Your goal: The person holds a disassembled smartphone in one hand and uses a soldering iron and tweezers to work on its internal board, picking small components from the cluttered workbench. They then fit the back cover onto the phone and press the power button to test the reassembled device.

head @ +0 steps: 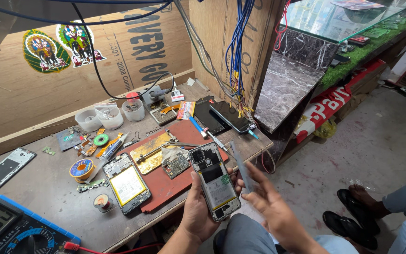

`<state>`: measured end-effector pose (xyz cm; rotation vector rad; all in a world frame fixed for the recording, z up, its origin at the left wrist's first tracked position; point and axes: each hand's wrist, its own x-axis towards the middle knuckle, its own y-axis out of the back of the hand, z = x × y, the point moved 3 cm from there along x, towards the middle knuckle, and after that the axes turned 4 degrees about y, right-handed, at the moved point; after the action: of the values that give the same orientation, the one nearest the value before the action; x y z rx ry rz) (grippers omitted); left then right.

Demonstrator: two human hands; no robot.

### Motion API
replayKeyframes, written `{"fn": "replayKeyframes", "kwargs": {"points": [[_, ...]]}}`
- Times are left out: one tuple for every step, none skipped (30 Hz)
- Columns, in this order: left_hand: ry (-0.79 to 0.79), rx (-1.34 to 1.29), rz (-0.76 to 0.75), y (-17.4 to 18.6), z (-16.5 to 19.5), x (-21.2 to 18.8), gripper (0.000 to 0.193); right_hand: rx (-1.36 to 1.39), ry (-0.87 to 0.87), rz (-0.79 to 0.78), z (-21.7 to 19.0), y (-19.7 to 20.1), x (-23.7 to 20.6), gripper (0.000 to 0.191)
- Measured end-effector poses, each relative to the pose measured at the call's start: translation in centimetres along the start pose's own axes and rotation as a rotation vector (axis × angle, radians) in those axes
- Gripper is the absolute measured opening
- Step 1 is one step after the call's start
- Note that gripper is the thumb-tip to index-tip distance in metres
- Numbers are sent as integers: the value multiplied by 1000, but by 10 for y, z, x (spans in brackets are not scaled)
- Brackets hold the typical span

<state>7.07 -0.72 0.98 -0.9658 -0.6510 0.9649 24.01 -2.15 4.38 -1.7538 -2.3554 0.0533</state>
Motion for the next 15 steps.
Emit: {"fn": "replayKeyframes", "kwargs": {"points": [[13, -1, 87, 3, -1, 0, 85, -184, 50, -29, 0, -5, -1, 75], [26, -2, 173, 6, -2, 0, 81, -369, 100, -59, -1, -10, -3, 80], [37, -3, 258, 9, -3, 0, 78, -396, 115, -52, -2, -15, -3, 81], [48, 15, 245, 9, -4, 1, 79, -422, 132, -45, -3, -20, -4, 81], [60, 32, 232, 9, -5, 0, 80, -449, 145, -37, -4, -24, -4, 82], [71, 50, 219, 9, -7, 0, 80, -519, 167, -30, -7, -27, -4, 81], [74, 55, 217, 9, -7, 0, 80, -588, 192, -25, -9, -30, -2, 81], [77, 59, 215, 10, -7, -1, 80, -657, 216, -20, -12, -34, -1, 80], [82, 62, 214, 11, -7, -1, 80, -666, 209, -20, -13, -36, 1, 78], [68, 70, 201, 11, -7, -1, 79, -674, 202, -20, -15, -38, 1, 75], [55, 77, 188, 11, -7, -1, 78, -683, 195, -20, -16, -40, 1, 73], [41, 84, 177, 12, -7, -1, 76, -701, 204, -14, -17, -42, 1, 73], [33, 84, 171, 13, -7, -1, 76, -719, 213, -8, -17, -44, 2, 73], [25, 83, 165, 13, -8, -1, 76, -737, 221, -2, -18, -45, 1, 72], [17, 83, 158, 13, -9, 0, 76, -757, 206, -4, -18, -46, 2, 71]]}}
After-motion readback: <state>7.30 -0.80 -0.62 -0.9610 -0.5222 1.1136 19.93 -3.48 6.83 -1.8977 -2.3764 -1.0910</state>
